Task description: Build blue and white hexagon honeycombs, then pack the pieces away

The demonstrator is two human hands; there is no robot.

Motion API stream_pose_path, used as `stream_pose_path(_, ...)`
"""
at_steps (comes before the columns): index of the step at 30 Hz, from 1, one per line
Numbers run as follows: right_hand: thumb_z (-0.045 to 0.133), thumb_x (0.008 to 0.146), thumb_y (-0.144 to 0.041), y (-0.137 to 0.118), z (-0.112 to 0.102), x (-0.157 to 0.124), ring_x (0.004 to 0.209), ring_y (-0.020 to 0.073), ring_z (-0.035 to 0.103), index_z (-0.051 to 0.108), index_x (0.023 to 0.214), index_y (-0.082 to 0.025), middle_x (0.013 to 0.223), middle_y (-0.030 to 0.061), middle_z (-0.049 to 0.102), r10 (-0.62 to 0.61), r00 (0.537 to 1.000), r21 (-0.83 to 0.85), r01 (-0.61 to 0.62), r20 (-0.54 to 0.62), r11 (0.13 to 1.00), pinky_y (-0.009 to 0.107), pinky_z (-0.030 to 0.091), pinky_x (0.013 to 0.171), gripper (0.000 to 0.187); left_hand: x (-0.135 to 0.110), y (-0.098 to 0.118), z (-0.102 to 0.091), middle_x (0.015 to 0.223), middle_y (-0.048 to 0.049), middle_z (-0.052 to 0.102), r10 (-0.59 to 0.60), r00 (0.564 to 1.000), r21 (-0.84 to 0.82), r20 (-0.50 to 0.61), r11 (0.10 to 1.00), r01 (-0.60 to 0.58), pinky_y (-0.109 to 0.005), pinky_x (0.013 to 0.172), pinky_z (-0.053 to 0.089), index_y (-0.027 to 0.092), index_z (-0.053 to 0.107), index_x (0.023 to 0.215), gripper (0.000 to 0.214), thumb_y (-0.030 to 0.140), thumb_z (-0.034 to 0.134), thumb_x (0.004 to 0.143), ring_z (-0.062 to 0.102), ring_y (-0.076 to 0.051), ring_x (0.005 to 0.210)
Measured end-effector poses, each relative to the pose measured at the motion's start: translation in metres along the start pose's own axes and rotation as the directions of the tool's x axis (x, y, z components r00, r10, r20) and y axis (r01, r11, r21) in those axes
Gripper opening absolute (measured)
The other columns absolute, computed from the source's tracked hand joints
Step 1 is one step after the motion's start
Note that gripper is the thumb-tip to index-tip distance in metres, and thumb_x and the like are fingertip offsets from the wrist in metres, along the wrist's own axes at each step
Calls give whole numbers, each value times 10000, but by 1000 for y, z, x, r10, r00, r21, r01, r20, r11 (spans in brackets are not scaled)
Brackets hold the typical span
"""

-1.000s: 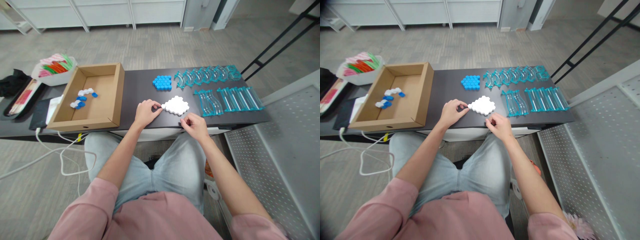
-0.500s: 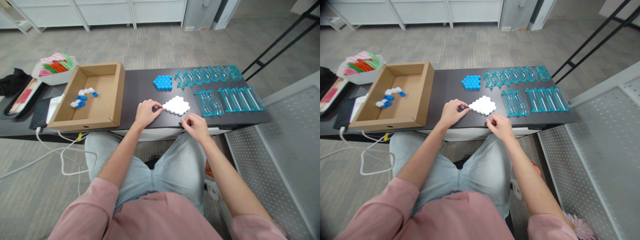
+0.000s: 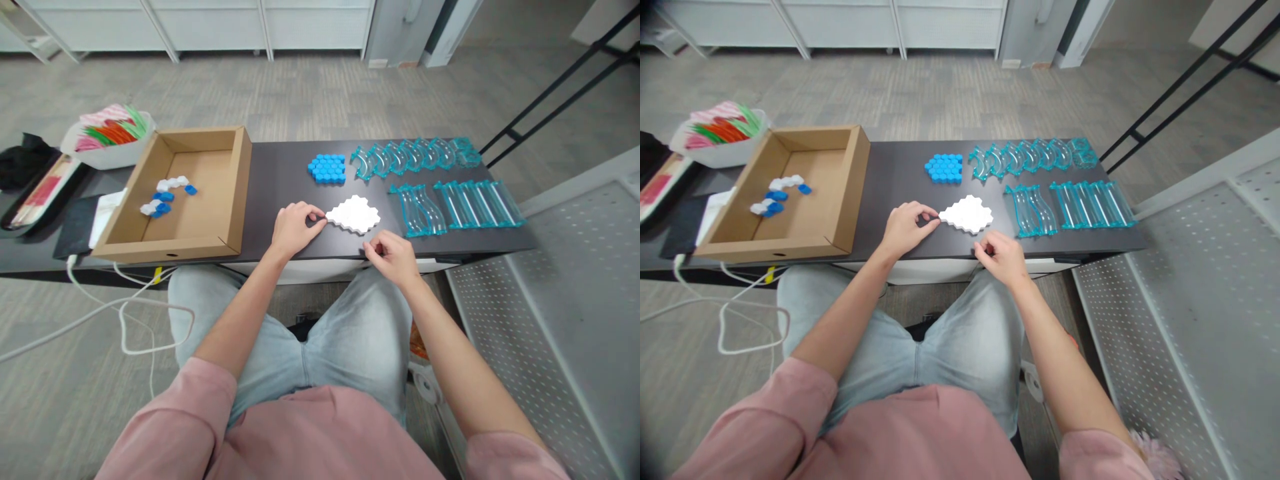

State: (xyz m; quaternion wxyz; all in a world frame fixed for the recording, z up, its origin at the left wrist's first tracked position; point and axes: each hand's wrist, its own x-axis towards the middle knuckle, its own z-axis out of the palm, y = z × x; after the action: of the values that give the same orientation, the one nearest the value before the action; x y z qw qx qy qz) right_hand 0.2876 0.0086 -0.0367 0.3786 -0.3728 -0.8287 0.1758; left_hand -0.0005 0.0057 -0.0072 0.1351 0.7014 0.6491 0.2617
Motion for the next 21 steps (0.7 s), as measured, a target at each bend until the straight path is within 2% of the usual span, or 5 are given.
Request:
stream_pose_path(8, 661, 1074, -377, -5, -4, 0, 548, 167, 480, 538, 719, -270, 624, -15, 537, 3, 1000, -37, -4, -25, 999, 358, 362, 551, 391, -1, -3, 0, 1021, -29, 785, -33, 999, -62, 8, 998, 34, -444, 915, 475, 260, 680, 1069, 204, 283, 831, 934, 701, -289, 1044)
stream_pose_path(14, 714, 1064, -407, -25, -13, 7, 474, 211, 450, 551, 762, -325, 605, 14, 544, 56, 998, 5, -56, -1, 998, 427, 316, 457, 353, -1, -4, -3, 1137, -57, 788, -21, 999, -116, 44, 993, 26, -465, 972, 508, 261, 640, 1150, 278, 309, 818, 942, 727, -294, 1130)
stream_pose_path(16, 710, 1061, -423, -40, -10, 20, 468, 223, 445, 569, 782, -343, 595, 26, 537, 41, 999, 17, -41, 25, 999, 444, 302, 444, 323, 2, -7, -5, 1185, -81, 792, -5, 997, -136, 75, 991, 15, -480, 989, 525, 260, 646, 1183, 316, 351, 833, 946, 740, -303, 1155)
stream_pose_path(18, 704, 1064, -414, -63, 0, 43, 476, 217, 458, 601, 819, -350, 608, 31, 560, -14, 994, 59, 8, 111, 998, 444, 307, 445, 273, 5, -11, -6, 1184, -106, 801, 27, 995, -156, 97, 988, -12, -485, 974, 546, 254, 666, 1189, 338, 375, 863, 942, 754, -303, 1137)
stream_pose_path(21, 720, 1052, -318, -112, 30, 95, 543, 209, 544, 672, 941, -356, 699, 34, 660, -164, 950, 156, 126, 267, 980, 432, 389, 488, 126, 7, -20, -5, 1097, -106, 810, 90, 993, -167, 70, 983, -77, -457, 882, 576, 256, 707, 1129, 294, 380, 890, 935, 772, -270, 1051)
